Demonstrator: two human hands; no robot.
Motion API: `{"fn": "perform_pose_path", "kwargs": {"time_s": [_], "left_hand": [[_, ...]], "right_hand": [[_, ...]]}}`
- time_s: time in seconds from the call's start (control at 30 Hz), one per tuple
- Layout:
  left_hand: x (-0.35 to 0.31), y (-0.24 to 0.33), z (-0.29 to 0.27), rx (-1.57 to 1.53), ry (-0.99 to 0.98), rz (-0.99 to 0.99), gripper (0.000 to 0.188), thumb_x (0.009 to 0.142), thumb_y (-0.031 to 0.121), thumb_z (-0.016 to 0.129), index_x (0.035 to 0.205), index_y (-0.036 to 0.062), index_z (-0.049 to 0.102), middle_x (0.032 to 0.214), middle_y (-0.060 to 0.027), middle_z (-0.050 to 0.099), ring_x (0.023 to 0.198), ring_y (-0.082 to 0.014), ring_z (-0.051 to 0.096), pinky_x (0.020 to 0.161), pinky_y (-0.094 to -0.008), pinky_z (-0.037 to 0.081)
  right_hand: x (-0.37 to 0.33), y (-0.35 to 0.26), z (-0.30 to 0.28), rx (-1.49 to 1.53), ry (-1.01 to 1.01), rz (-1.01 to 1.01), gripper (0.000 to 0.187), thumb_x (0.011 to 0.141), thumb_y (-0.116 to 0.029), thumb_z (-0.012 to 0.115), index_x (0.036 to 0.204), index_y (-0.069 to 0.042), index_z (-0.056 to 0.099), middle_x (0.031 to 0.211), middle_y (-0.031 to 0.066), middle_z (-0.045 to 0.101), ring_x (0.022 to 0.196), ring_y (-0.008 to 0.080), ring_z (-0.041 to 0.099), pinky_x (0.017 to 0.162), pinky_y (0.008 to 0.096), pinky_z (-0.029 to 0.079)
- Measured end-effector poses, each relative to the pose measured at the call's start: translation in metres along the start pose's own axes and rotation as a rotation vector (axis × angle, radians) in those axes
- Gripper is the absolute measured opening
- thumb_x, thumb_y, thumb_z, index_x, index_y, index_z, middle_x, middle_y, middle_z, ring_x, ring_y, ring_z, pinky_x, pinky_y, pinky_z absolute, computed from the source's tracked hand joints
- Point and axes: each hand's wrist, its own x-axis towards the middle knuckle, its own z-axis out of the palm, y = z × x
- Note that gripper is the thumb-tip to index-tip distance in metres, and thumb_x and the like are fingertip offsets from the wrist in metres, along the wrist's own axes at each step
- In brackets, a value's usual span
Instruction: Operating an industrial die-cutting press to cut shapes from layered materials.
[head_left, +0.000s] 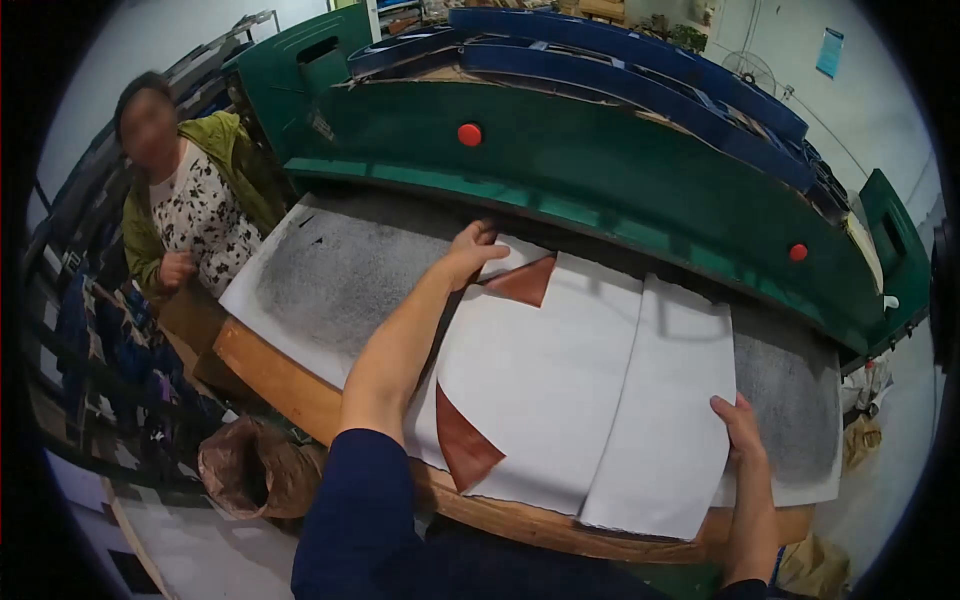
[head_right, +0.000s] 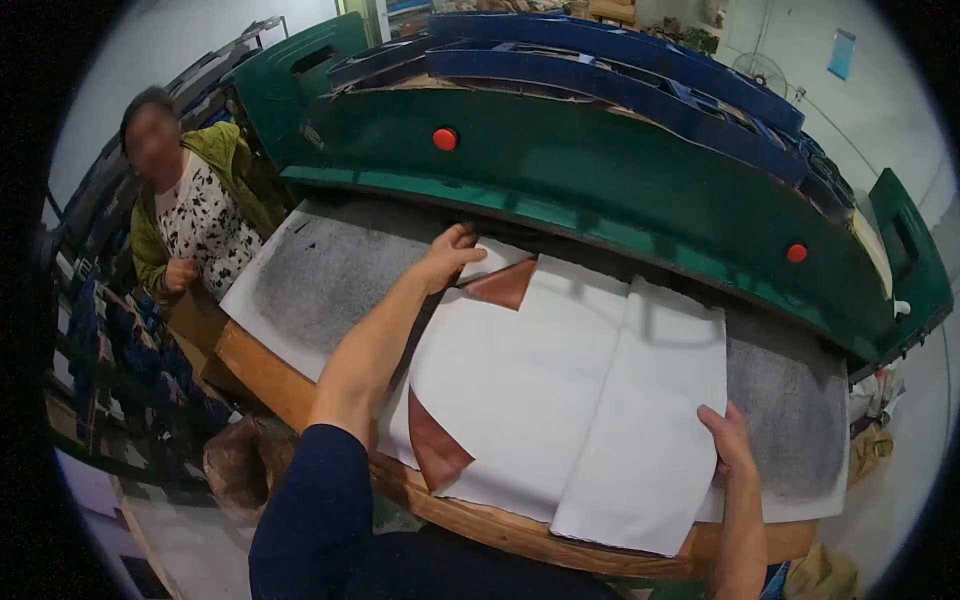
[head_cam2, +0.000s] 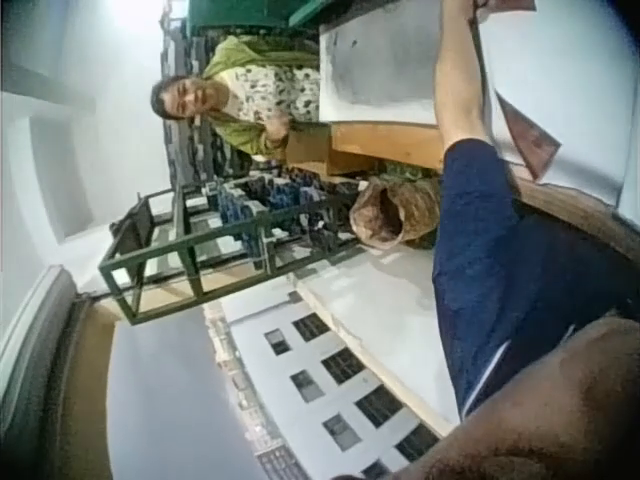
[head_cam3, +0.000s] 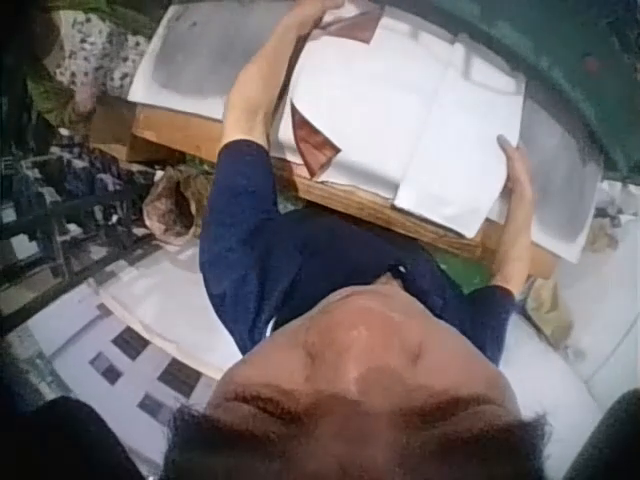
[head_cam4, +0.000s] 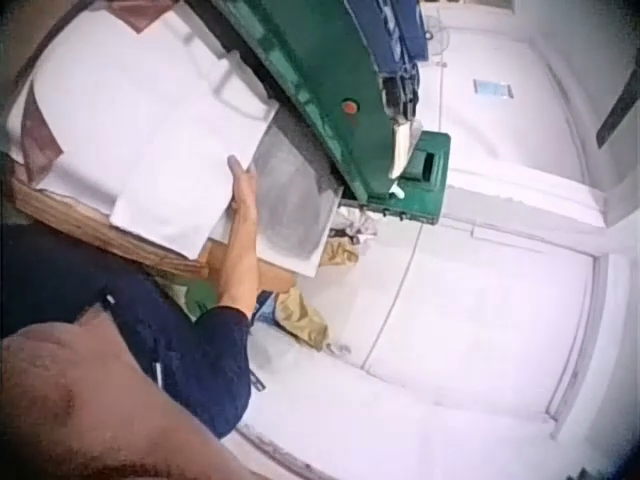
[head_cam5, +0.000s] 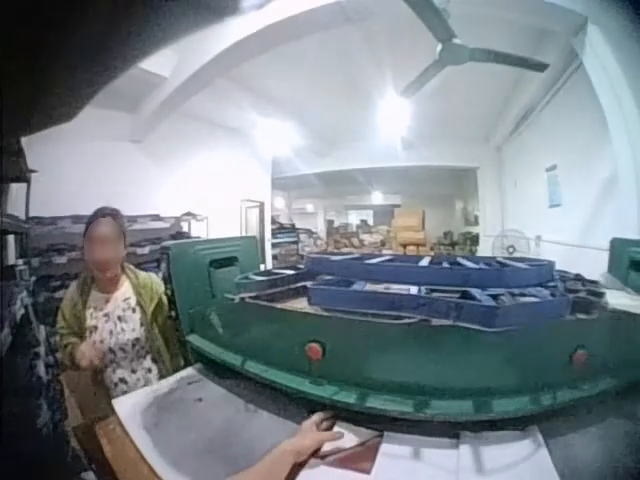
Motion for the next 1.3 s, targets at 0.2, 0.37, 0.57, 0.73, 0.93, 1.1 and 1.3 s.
{"fn": "perform_pose_path", "kwargs": {"time_s": [0.2, 0.37, 0.57, 0.73, 0.93, 1.1, 1.3], "left_hand": [[0.008, 0.013, 0.026, 0.339, 0.244, -0.178, 0.067, 0.070, 0.016, 0.082, 0.125, -0.0069, 0.051, 0.116, -0.0178, 0.062, 0.108, -0.0254, 0.060, 0.090, -0.0352, 0.050], [0.022, 0.008, 0.027, 0.417, 0.144, -0.350, 0.050, 0.072, 0.020, 0.079, 0.110, -0.0068, 0.061, 0.105, -0.0176, 0.066, 0.095, -0.0252, 0.064, 0.080, -0.0343, 0.052], [0.035, -0.003, 0.022, 0.447, 0.097, -0.074, 0.035, 0.075, 0.007, 0.068, 0.108, -0.0043, 0.064, 0.101, -0.0127, 0.068, 0.091, -0.0196, 0.063, 0.079, -0.0310, 0.050], [0.037, -0.012, 0.002, 0.542, 0.059, 0.099, 0.025, 0.080, 0.009, 0.064, 0.103, -0.0017, 0.064, 0.096, -0.0128, 0.070, 0.088, -0.0196, 0.064, 0.077, -0.0331, 0.051], [-0.009, 0.027, -0.004, 0.321, -0.248, -0.194, 0.070, 0.074, 0.022, 0.080, 0.131, -0.0030, 0.048, 0.113, -0.0144, 0.064, 0.102, -0.0210, 0.061, 0.089, -0.0334, 0.049], [-0.031, 0.022, 0.003, 0.759, -0.238, 0.141, 0.067, 0.074, 0.023, 0.076, 0.130, -0.0030, 0.048, 0.110, -0.0190, 0.065, 0.100, -0.0273, 0.063, 0.088, -0.0364, 0.050], [-0.044, 0.023, 0.022, 0.998, 0.093, -0.091, 0.028, 0.086, 0.015, 0.050, 0.105, -0.0038, 0.057, 0.100, -0.0313, 0.062, 0.098, -0.0478, 0.059, 0.087, -0.0529, 0.047]], "right_hand": [[0.000, -0.007, 0.006, 0.021, 0.019, 0.029, 0.041, 0.088, -0.016, 0.063, 0.126, 0.000, 0.055, 0.111, 0.0109, 0.064, 0.094, 0.0204, 0.063, 0.079, 0.0338, 0.053], [0.000, -0.002, 0.003, -0.042, 0.052, -0.018, 0.043, 0.089, -0.019, 0.064, 0.127, -0.003, 0.054, 0.108, 0.0088, 0.065, 0.095, 0.0194, 0.063, 0.079, 0.0331, 0.053], [0.004, -0.006, 0.010, -0.027, 0.082, -0.017, 0.039, 0.088, -0.015, 0.064, 0.123, -0.002, 0.056, 0.106, 0.0092, 0.066, 0.090, 0.0198, 0.064, 0.077, 0.0338, 0.054], [0.003, -0.020, 0.025, -0.005, 0.047, 0.018, 0.038, 0.087, -0.010, 0.064, 0.123, -0.001, 0.058, 0.111, 0.0094, 0.065, 0.096, 0.0190, 0.063, 0.080, 0.0326, 0.052], [0.005, -0.031, 0.027, 0.018, 0.105, 0.073, 0.038, 0.087, -0.010, 0.064, 0.124, -0.001, 0.058, 0.110, 0.0093, 0.066, 0.095, 0.0191, 0.064, 0.081, 0.0327, 0.052], [0.015, -0.019, 0.012, 0.014, 0.078, 0.005, 0.040, 0.086, -0.010, 0.064, 0.125, -0.001, 0.057, 0.110, 0.0086, 0.066, 0.094, 0.0195, 0.064, 0.081, 0.0333, 0.053], [0.009, -0.031, 0.025, -0.034, 0.100, -0.002, 0.038, 0.087, -0.010, 0.063, 0.123, -0.001, 0.058, 0.108, 0.0088, 0.066, 0.092, 0.0184, 0.064, 0.080, 0.0327, 0.053]]}}
